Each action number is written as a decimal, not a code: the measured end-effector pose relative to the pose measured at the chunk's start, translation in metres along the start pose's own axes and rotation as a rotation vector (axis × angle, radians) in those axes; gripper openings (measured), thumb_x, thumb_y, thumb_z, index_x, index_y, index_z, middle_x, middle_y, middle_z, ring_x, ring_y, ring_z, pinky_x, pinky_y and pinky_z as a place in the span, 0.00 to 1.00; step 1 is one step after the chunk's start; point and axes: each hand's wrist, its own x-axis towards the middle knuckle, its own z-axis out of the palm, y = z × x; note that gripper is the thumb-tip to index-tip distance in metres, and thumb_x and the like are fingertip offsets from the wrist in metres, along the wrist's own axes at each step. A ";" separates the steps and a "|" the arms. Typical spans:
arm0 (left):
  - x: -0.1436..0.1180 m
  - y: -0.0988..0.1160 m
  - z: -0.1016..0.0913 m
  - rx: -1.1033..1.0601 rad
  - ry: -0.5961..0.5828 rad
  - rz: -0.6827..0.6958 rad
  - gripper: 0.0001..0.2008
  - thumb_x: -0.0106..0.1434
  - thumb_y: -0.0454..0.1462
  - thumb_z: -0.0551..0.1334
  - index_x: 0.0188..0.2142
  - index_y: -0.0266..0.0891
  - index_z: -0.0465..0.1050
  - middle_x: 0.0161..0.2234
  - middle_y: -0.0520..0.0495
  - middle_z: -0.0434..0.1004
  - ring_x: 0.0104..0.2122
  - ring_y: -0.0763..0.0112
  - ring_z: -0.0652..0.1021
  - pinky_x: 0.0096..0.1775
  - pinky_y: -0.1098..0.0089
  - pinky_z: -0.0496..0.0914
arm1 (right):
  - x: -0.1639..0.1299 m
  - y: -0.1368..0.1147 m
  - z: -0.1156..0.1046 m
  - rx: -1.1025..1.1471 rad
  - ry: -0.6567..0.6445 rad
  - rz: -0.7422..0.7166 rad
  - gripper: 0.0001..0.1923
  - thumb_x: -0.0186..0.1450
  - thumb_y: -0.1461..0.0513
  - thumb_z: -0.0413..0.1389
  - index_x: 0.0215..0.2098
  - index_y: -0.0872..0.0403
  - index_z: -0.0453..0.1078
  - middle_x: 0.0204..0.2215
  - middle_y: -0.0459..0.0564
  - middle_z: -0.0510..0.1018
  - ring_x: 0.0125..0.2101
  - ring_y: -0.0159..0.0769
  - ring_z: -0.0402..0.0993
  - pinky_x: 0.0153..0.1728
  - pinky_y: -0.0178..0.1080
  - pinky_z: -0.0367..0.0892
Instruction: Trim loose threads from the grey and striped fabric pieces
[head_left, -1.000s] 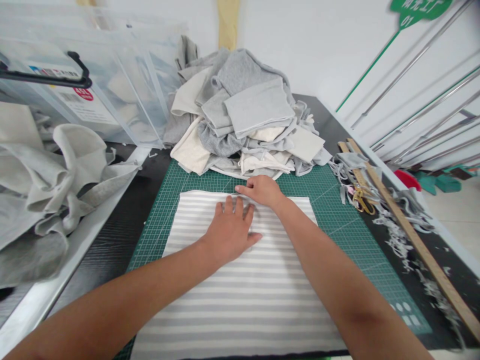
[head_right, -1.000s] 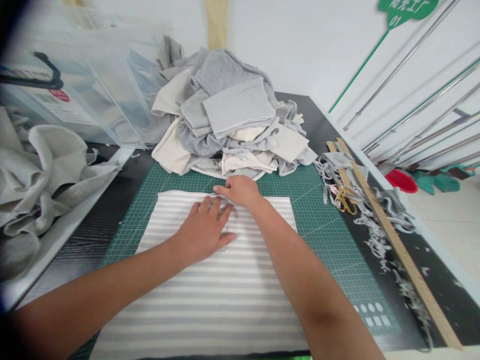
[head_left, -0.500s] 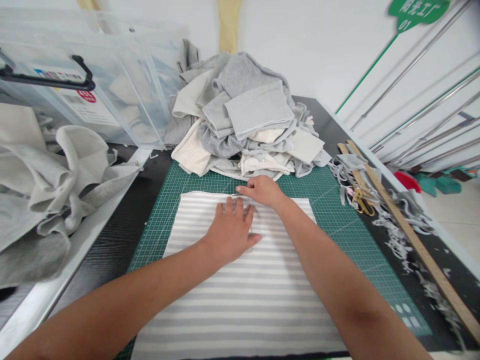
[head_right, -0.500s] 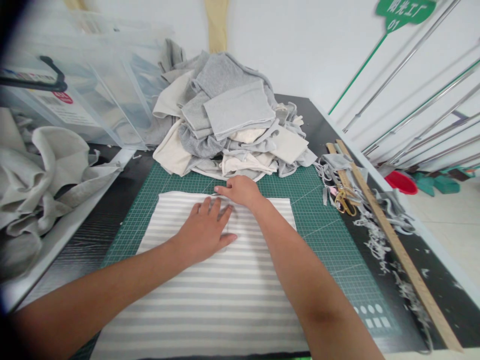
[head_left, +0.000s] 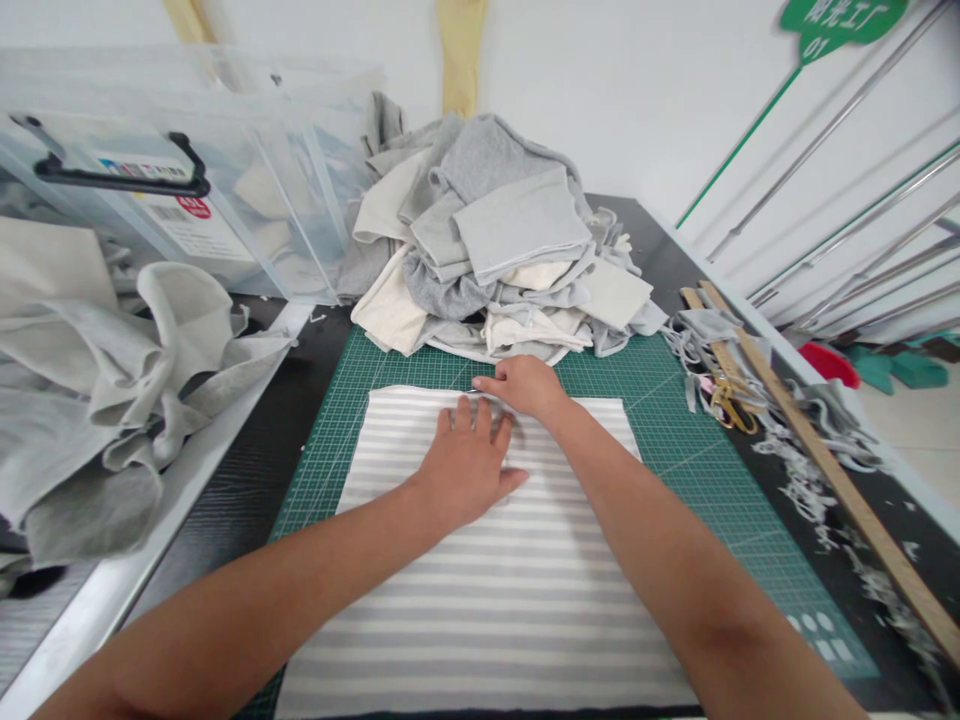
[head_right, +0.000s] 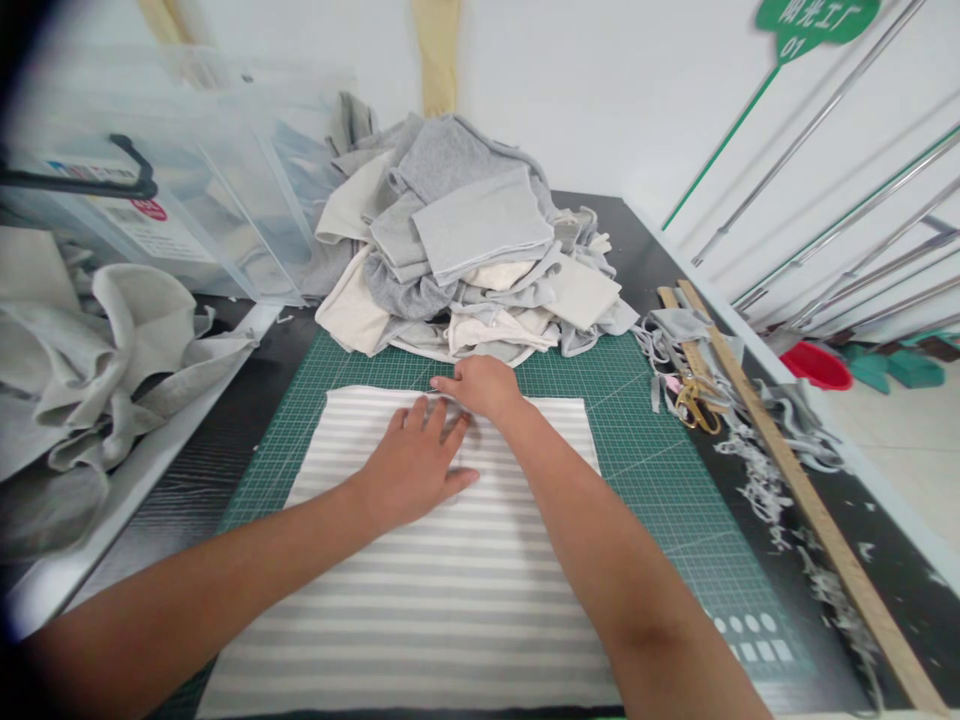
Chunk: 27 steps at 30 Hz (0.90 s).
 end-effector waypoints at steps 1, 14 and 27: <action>0.000 0.000 0.000 0.000 0.002 0.000 0.34 0.65 0.57 0.50 0.62 0.37 0.60 0.62 0.28 0.56 0.60 0.34 0.58 0.55 0.41 0.56 | 0.000 0.000 0.000 -0.001 0.000 0.007 0.28 0.61 0.38 0.49 0.27 0.50 0.76 0.27 0.48 0.79 0.28 0.35 0.70 0.23 0.36 0.49; -0.001 -0.002 -0.004 -0.003 -0.036 -0.022 0.35 0.64 0.58 0.49 0.63 0.42 0.57 0.63 0.33 0.56 0.61 0.37 0.57 0.56 0.44 0.55 | -0.001 0.007 -0.003 0.082 0.006 -0.040 0.30 0.62 0.39 0.47 0.26 0.53 0.75 0.23 0.48 0.75 0.25 0.32 0.66 0.23 0.36 0.49; -0.001 0.000 -0.006 0.008 -0.082 -0.060 0.36 0.63 0.60 0.49 0.65 0.46 0.55 0.65 0.33 0.53 0.61 0.28 0.57 0.54 0.39 0.55 | 0.002 0.011 -0.002 0.108 -0.013 -0.056 0.31 0.61 0.38 0.47 0.23 0.54 0.73 0.19 0.46 0.72 0.22 0.30 0.64 0.22 0.36 0.48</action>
